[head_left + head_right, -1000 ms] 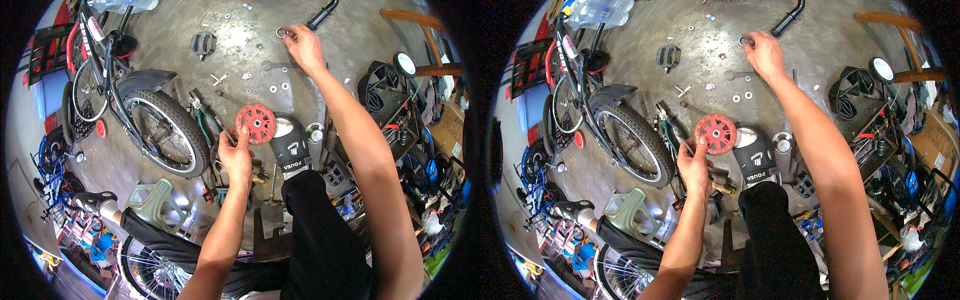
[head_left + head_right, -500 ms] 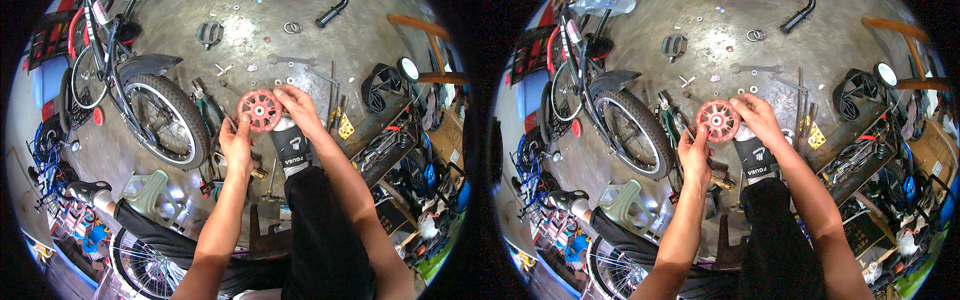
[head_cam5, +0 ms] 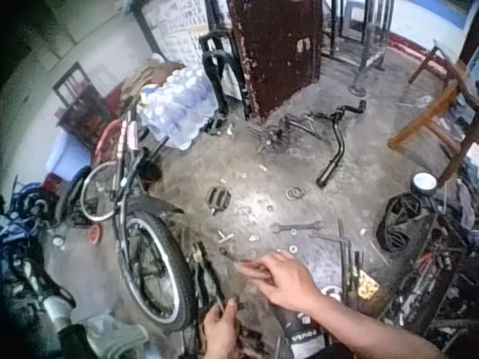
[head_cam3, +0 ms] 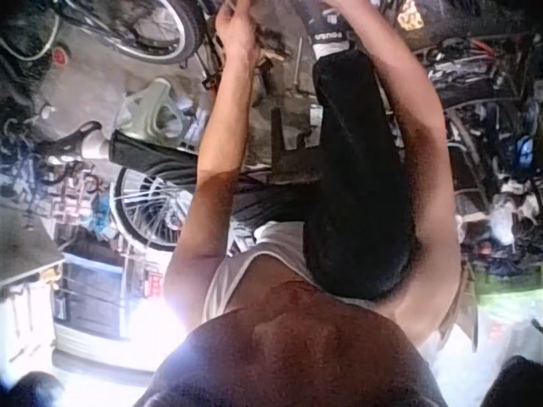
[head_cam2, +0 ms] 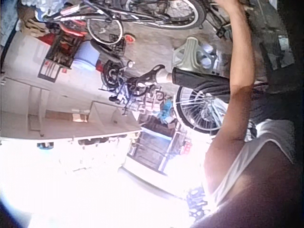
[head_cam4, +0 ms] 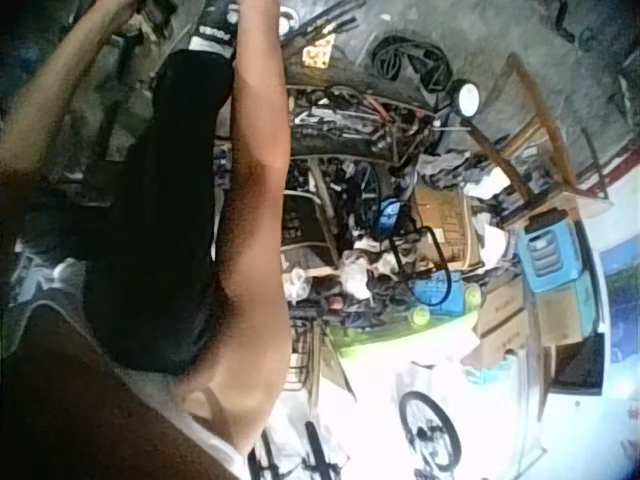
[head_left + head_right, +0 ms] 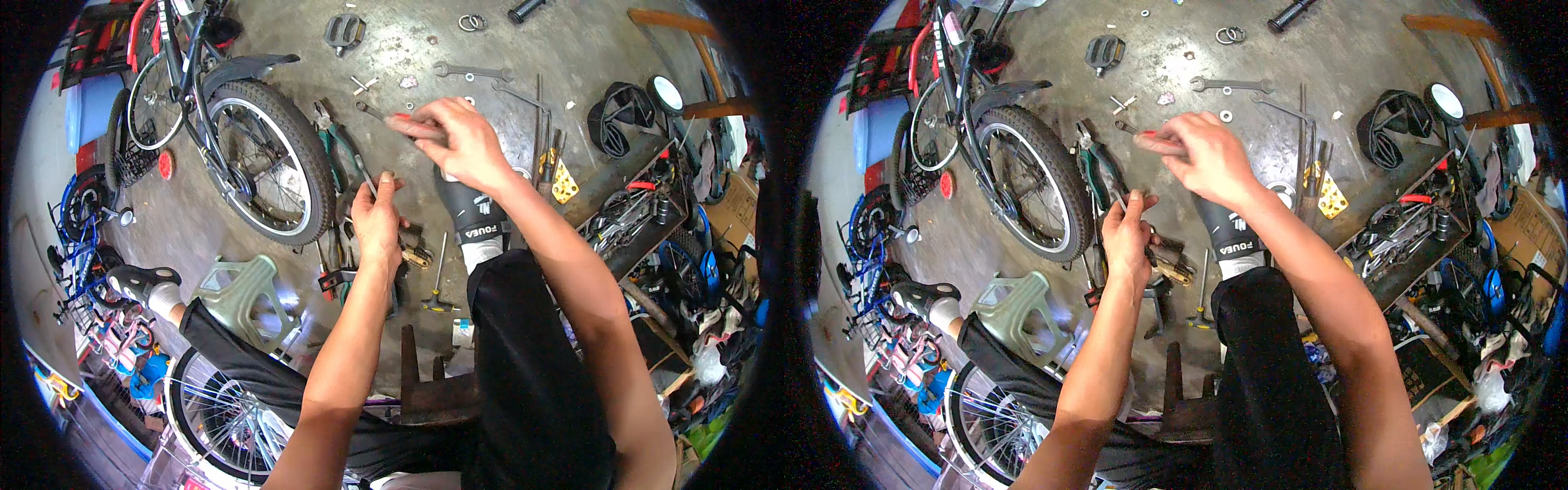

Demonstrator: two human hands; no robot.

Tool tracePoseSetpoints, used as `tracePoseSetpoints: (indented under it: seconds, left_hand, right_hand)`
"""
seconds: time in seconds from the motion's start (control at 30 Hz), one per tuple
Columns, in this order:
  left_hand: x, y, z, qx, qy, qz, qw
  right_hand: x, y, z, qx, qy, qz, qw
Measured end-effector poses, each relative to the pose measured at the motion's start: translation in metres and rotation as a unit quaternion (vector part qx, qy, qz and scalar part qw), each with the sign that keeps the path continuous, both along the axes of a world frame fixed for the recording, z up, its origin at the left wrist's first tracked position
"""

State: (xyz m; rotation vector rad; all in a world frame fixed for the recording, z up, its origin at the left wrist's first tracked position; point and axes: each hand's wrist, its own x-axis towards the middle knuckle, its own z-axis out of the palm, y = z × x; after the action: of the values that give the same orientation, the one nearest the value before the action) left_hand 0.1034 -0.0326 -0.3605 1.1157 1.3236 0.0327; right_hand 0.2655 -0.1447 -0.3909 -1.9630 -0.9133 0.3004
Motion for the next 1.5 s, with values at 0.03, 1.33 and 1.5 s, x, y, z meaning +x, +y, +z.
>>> tracePoseSetpoints:
  seconds: [0.03, 1.33, 1.5]
  left_hand:
    - [-0.006, -0.002, 0.000, -0.011, -0.005, 0.012, 1.000]
    - [0.048, -0.041, 0.059, 0.327, -0.165, -0.317, 0.875]
    - [0.047, -0.050, 0.065, 0.341, -0.148, -0.340, 0.864]
  right_hand:
    - [-0.003, 0.002, 0.003, -0.011, -0.019, 0.033, 0.999]
    - [0.052, 0.055, -0.035, 0.429, 0.644, -0.467, 0.428]
    - [0.055, 0.056, -0.040, 0.435, 0.656, -0.468, 0.403]
